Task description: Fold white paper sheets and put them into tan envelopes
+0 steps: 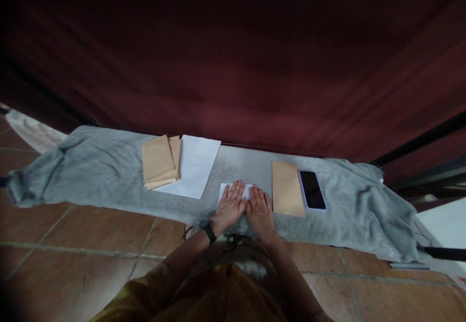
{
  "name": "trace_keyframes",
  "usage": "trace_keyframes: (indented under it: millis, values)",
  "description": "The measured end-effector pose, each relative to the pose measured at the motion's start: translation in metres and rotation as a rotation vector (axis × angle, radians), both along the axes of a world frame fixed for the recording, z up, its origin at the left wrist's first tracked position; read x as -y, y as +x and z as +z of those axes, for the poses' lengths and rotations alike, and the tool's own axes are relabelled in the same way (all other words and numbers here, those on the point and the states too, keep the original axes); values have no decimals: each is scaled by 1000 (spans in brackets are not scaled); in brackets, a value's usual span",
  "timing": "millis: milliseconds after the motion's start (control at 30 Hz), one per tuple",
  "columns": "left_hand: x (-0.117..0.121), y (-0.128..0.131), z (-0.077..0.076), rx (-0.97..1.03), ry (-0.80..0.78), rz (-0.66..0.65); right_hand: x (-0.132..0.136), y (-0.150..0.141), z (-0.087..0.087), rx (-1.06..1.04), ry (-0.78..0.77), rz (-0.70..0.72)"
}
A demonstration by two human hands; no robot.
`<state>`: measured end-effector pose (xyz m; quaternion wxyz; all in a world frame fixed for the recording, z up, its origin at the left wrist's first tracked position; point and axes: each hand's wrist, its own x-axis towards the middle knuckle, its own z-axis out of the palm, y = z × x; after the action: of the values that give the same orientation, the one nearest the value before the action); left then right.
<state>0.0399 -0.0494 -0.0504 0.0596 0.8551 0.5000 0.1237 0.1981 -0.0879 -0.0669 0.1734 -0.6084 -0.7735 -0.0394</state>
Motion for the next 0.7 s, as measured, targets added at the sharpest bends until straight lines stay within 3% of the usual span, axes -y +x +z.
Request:
trace_keyframes:
  millis: [333,700]
  values:
    - [-1,-43,-1,7,34,107,-2,-2,3,-47,-34,-39]
    - [0,-43,-1,-83,79,162,30,-5,1,14,5,-13]
